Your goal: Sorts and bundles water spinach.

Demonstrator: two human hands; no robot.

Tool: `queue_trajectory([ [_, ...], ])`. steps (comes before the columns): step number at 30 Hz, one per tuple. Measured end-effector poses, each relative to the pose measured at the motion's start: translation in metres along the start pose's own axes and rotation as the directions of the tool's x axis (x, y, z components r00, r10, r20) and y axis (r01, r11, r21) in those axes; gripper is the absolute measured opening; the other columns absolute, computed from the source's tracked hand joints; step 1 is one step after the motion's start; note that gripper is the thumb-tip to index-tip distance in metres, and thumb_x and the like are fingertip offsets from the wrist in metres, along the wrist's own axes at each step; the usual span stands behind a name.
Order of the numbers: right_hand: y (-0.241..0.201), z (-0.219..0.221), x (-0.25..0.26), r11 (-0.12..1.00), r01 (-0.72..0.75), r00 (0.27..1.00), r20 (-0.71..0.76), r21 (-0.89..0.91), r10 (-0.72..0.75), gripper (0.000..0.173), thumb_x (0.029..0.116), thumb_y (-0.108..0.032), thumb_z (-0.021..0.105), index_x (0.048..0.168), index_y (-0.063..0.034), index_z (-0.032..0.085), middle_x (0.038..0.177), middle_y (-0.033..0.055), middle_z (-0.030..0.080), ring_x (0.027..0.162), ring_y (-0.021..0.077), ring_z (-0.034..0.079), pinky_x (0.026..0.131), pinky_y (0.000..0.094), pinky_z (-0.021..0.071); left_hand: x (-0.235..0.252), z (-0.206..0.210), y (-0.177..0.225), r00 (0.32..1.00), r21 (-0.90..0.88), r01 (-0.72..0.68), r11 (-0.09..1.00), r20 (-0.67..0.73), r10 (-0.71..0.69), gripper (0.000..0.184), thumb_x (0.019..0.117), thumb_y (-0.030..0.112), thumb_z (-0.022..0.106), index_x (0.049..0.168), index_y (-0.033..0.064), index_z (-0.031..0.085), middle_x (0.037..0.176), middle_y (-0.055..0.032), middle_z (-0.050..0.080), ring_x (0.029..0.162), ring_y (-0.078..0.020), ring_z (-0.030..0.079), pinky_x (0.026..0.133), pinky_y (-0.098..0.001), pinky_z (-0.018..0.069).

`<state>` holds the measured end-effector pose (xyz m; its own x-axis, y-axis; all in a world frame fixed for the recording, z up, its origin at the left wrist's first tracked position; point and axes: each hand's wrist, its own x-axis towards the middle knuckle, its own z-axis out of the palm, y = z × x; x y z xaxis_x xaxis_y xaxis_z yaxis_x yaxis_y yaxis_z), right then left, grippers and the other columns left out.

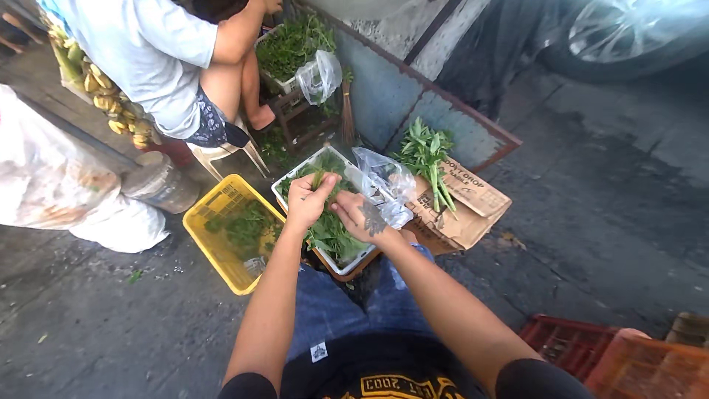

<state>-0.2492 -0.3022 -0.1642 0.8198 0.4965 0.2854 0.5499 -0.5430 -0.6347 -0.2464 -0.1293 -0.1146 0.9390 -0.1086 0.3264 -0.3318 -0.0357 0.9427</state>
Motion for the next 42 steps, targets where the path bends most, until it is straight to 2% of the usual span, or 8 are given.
queue_trajectory([
  [6, -0.001, -0.006, 0.001, 0.992, -0.018, 0.995, -0.096, 0.123, 0.030, 0.033, 0.1079, -0.023, 0.043, 0.097, -0.0077, 0.070, 0.094, 0.0053, 0.068, 0.093, 0.0186, 0.067, 0.086, 0.0449, 0.0559, 0.001, -0.008, -0.005, 0.997, -0.019, 0.072, 0.997, 0.033, -0.072, 0.035, 0.1089, 0.036, 0.045, 0.126, 0.0144, 0.066, 0.074, 0.0021, 0.051, 0.053, -0.0076, 0.039, 0.049, -0.0225, 0.0350],
  [12, -0.026, -0.011, 0.010, 0.999, -0.045, 0.993, -0.113, -0.009, 0.043, 0.029, 0.1061, -0.022, 0.047, 0.101, -0.0058, 0.071, 0.098, 0.0088, 0.070, 0.097, 0.0244, 0.069, 0.088, 0.0502, 0.0551, -0.006, 0.001, -0.004, 0.993, -0.012, 0.121, 0.993, 0.007, -0.121, 0.050, 0.1112, 0.045, 0.024, 0.130, 0.0144, 0.058, 0.085, -0.0001, 0.054, 0.069, -0.0112, 0.053, 0.063, -0.0289, 0.0500],
  [23, -0.030, -0.027, 0.011, 0.964, -0.225, 0.959, 0.144, -0.140, 0.245, 0.030, 0.1031, -0.036, 0.059, 0.102, -0.0112, 0.075, 0.101, 0.0099, 0.073, 0.099, 0.0284, 0.070, 0.087, 0.0572, 0.0571, -0.013, 0.009, -0.011, 0.995, 0.063, 0.087, 0.994, -0.045, -0.084, 0.034, 0.1124, 0.032, 0.032, 0.122, 0.0114, 0.057, 0.088, -0.0027, 0.060, 0.077, -0.0146, 0.061, 0.072, -0.0342, 0.0556],
  [29, -0.063, -0.114, 0.039, 0.999, 0.053, 0.915, -0.401, 0.010, -0.045, 0.052, 0.1057, -0.049, 0.043, 0.125, -0.0074, 0.068, 0.113, 0.0073, 0.069, 0.108, 0.0171, 0.065, 0.095, 0.0405, 0.0554, 0.003, -0.007, -0.010, 0.981, 0.303, -0.021, 0.953, 0.191, -0.040, 0.035, 0.1107, 0.028, 0.033, 0.123, 0.0041, 0.056, 0.098, -0.0039, 0.065, 0.076, -0.0090, 0.058, 0.068, -0.0295, 0.0514],
  [33, -0.056, -0.088, 0.081, 0.975, 0.216, 0.976, -0.027, -0.053, -0.218, 0.066, 0.1032, -0.064, 0.039, 0.141, -0.0160, 0.063, 0.132, 0.0062, 0.067, 0.127, 0.0243, 0.059, 0.111, 0.0485, 0.0436, 0.007, 0.005, 0.018, 0.979, 0.458, -0.039, 0.888, 0.196, -0.058, 0.025, 0.0997, 0.016, 0.057, 0.119, 0.0025, 0.067, 0.103, -0.0064, 0.072, 0.097, -0.0083, 0.068, 0.091, -0.0347, 0.0573],
  [37, 0.020, -0.107, 0.074, 0.876, 0.014, 0.989, -0.135, 0.483, 0.059, 0.051, 0.1115, -0.037, 0.027, 0.140, -0.0039, 0.054, 0.124, 0.0112, 0.067, 0.111, 0.0208, 0.068, 0.095, 0.0419, 0.0587, 0.010, -0.055, 0.011, 0.997, 0.550, -0.012, 0.835, 0.069, -0.031, 0.042, 0.1112, 0.036, 0.036, 0.126, 0.0046, 0.059, 0.091, -0.0046, 0.062, 0.077, -0.0111, 0.060, 0.071, -0.0345, 0.0542],
  [40, 0.105, -0.085, 0.007, 0.913, -0.390, 0.903, 0.144, -0.116, 0.404, 0.049, 0.1026, -0.042, 0.058, 0.132, -0.0027, 0.061, 0.122, 0.0204, 0.066, 0.115, 0.0328, 0.065, 0.101, 0.0550, 0.0516, -0.016, -0.107, 0.006, 1.000, 0.596, 0.025, 0.803, -0.003, -0.029, 0.044, 0.1117, 0.037, 0.034, 0.128, 0.0026, 0.056, 0.094, -0.0058, 0.061, 0.076, -0.0114, 0.059, 0.070, -0.0349, 0.0538],
  [42, 0.141, -0.049, -0.054, 0.753, -0.475, 0.668, 0.371, -0.455, 0.646, 0.070, 0.0918, -0.057, 0.069, 0.140, -0.0070, 0.061, 0.136, 0.0290, 0.059, 0.133, 0.0488, 0.051, 0.109, 0.0710, 0.0365, -0.039, -0.130, -0.001, 0.995, 0.605, 0.104, 0.789, -0.063, -0.083, 0.042, 0.1115, 0.039, 0.032, 0.123, 0.0042, 0.053, 0.089, -0.0032, 0.054, 0.070, -0.0099, 0.054, 0.064, -0.0326, 0.0502],
])
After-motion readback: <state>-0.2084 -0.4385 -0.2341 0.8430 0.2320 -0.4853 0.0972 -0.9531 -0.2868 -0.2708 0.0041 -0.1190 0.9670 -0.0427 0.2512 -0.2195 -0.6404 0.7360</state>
